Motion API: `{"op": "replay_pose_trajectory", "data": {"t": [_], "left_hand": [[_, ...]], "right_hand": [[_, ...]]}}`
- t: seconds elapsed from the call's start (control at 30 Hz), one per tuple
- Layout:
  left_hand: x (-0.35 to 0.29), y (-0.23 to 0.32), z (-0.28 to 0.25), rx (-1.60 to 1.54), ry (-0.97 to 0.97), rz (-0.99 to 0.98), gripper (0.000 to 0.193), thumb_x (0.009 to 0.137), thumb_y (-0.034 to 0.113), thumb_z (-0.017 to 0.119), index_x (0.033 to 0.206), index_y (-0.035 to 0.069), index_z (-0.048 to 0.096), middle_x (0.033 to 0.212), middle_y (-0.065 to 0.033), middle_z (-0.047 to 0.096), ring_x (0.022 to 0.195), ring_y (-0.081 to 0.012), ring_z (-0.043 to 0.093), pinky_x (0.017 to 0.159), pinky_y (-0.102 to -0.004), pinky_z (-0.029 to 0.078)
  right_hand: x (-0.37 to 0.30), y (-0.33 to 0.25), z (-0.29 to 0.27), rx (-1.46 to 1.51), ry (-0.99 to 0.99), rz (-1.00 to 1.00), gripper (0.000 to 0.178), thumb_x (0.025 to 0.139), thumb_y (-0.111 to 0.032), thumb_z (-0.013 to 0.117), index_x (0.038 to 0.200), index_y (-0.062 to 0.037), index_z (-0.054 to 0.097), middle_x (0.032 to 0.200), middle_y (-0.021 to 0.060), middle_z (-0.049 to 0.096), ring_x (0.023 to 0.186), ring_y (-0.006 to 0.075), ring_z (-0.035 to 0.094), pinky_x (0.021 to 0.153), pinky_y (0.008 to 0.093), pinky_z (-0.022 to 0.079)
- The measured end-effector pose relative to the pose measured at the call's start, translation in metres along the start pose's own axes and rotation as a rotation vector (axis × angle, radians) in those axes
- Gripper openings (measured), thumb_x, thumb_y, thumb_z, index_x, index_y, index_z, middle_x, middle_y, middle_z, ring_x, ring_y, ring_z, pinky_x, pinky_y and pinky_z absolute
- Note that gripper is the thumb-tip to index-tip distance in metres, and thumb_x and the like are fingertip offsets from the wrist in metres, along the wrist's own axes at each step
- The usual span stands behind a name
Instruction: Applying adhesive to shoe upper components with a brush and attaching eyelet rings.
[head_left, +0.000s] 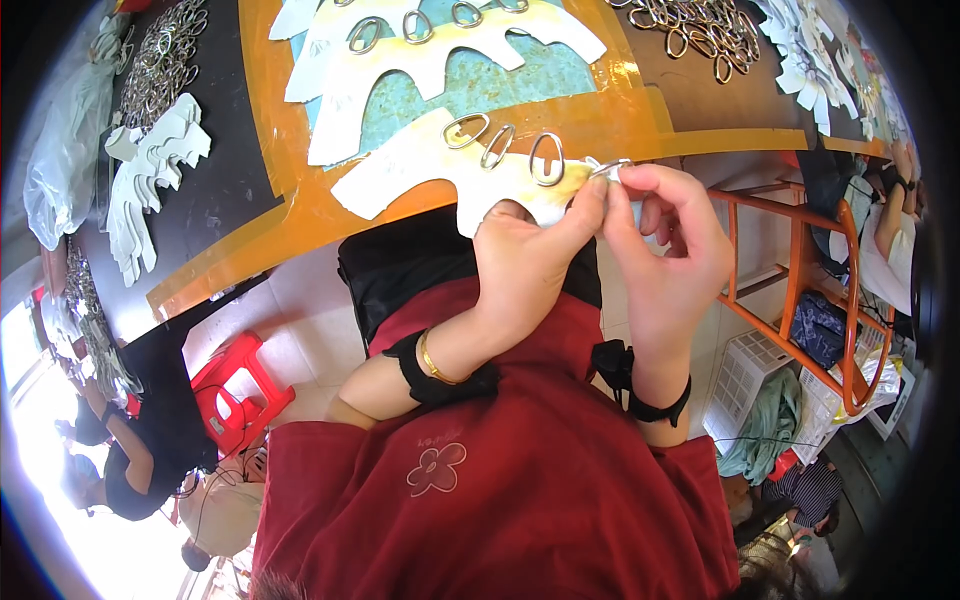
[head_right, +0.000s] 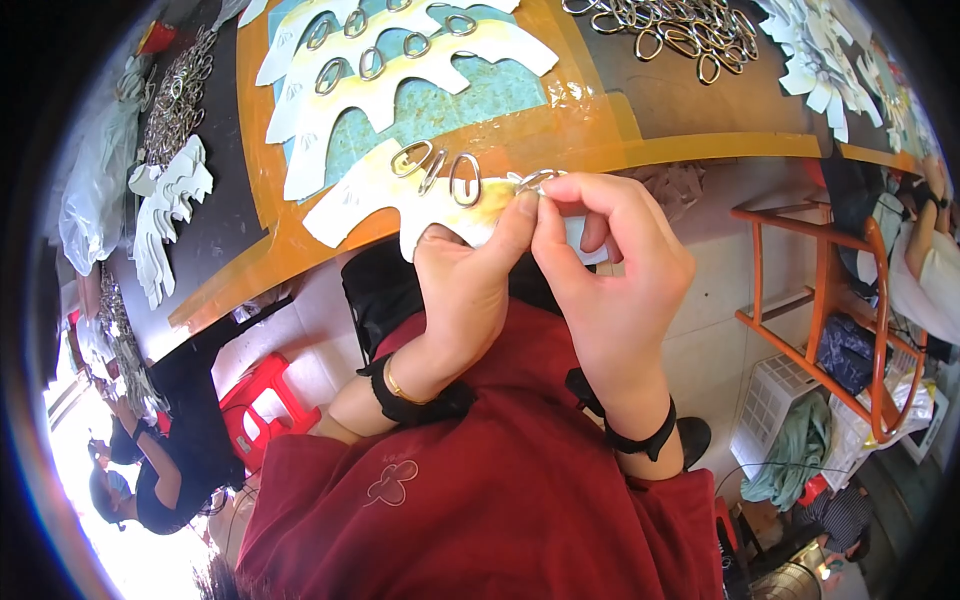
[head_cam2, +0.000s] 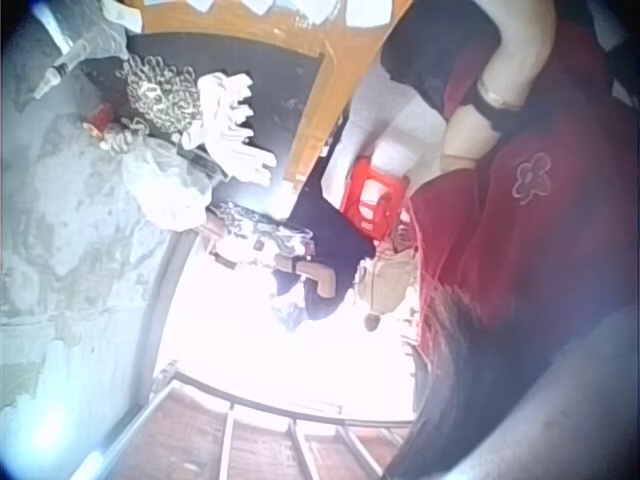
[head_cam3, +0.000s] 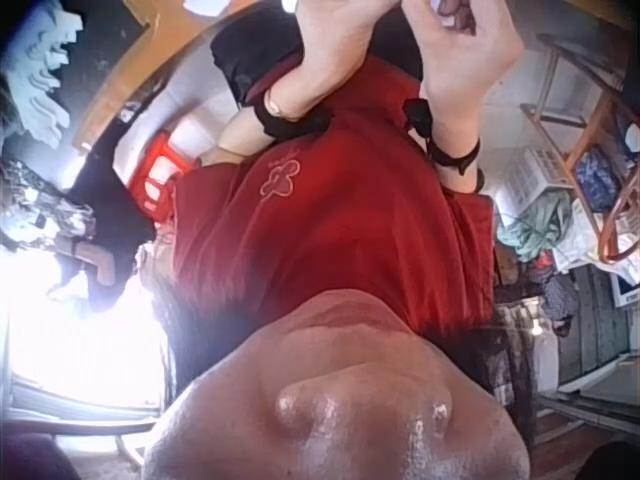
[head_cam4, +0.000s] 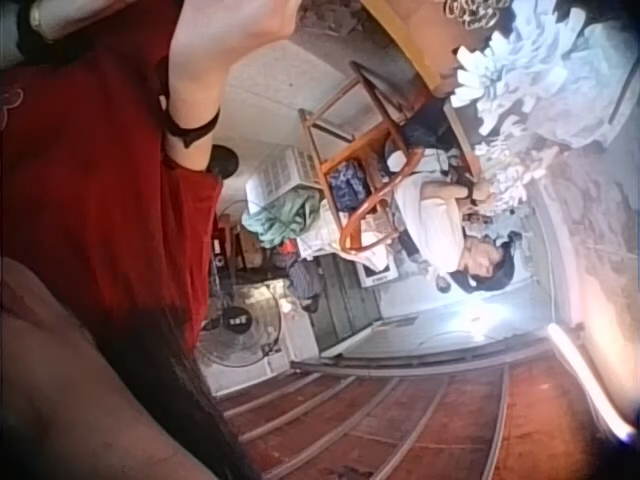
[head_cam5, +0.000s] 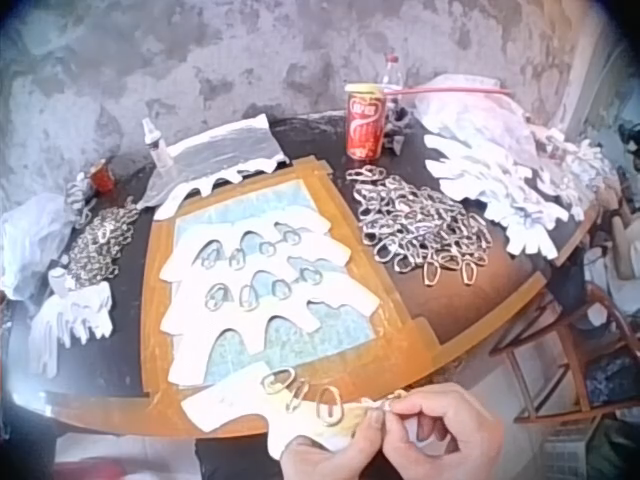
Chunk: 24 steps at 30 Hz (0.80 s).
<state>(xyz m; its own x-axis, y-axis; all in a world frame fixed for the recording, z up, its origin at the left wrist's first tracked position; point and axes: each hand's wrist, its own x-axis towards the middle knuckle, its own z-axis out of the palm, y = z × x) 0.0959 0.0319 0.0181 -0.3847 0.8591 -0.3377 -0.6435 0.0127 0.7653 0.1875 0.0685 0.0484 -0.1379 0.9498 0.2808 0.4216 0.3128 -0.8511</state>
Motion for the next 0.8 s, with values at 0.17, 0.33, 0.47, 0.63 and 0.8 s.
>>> {"op": "replay_pose_trajectory", "data": {"t": [0.17, 0.33, 0.47, 0.63, 0.8], "left_hand": [[-0.001, -0.003, -0.002, 0.063, -0.026, 0.082, 0.016, 0.083, 0.006, 0.07, 0.095, -0.004, 0.065, 0.092, -0.0029, 0.067, 0.081, -0.0051, 0.06, 0.07, -0.021, 0.048], [0.0, -0.011, -0.006, 0.1, -0.001, 0.114, 0.017, 0.083, 0.003, 0.069, 0.097, -0.004, 0.065, 0.093, -0.003, 0.067, 0.083, -0.0055, 0.06, 0.072, -0.0213, 0.048], [0.001, -0.017, -0.009, 0.162, -0.044, 0.192, 0.02, 0.081, 0.001, 0.07, 0.099, -0.005, 0.065, 0.094, -0.0032, 0.067, 0.085, -0.0064, 0.06, 0.074, -0.0217, 0.048], [0.001, -0.015, -0.006, 0.121, -0.028, 0.199, 0.02, 0.081, -0.001, 0.069, 0.101, -0.006, 0.064, 0.096, -0.0043, 0.067, 0.086, -0.0072, 0.061, 0.075, -0.0223, 0.049], [0.0, -0.016, -0.004, 0.075, -0.026, 0.193, 0.021, 0.081, -0.002, 0.068, 0.101, -0.006, 0.064, 0.097, -0.0053, 0.067, 0.087, -0.008, 0.061, 0.077, -0.0226, 0.049]], "right_hand": [[0.0, 0.005, 0.0, -0.059, 0.004, -0.139, 0.017, 0.073, 0.005, 0.071, 0.088, -0.0032, 0.066, 0.085, 0.0048, 0.065, 0.059, 0.0074, 0.049, 0.051, 0.0201, 0.039], [0.006, 0.01, -0.005, 0.051, -0.114, 0.066, 0.014, 0.076, 0.004, 0.071, 0.088, -0.0001, 0.066, 0.081, 0.0043, 0.065, 0.063, 0.0051, 0.053, 0.056, 0.0172, 0.041], [0.008, 0.007, -0.004, 0.344, -0.069, 0.324, 0.012, 0.079, 0.004, 0.07, 0.089, 0.0018, 0.065, 0.08, 0.0021, 0.065, 0.065, 0.0021, 0.052, 0.056, 0.0155, 0.04], [0.005, 0.002, -0.007, 0.305, -0.094, 0.341, 0.014, 0.081, 0.005, 0.067, 0.095, 0.0033, 0.063, 0.082, 0.0011, 0.065, 0.07, 0.0022, 0.057, 0.059, 0.0149, 0.042], [0.001, 0.003, -0.006, 0.337, -0.04, 0.361, 0.012, 0.082, 0.004, 0.067, 0.093, 0.0042, 0.065, 0.083, 0.0023, 0.066, 0.071, 0.0033, 0.059, 0.063, 0.0162, 0.046]]}}
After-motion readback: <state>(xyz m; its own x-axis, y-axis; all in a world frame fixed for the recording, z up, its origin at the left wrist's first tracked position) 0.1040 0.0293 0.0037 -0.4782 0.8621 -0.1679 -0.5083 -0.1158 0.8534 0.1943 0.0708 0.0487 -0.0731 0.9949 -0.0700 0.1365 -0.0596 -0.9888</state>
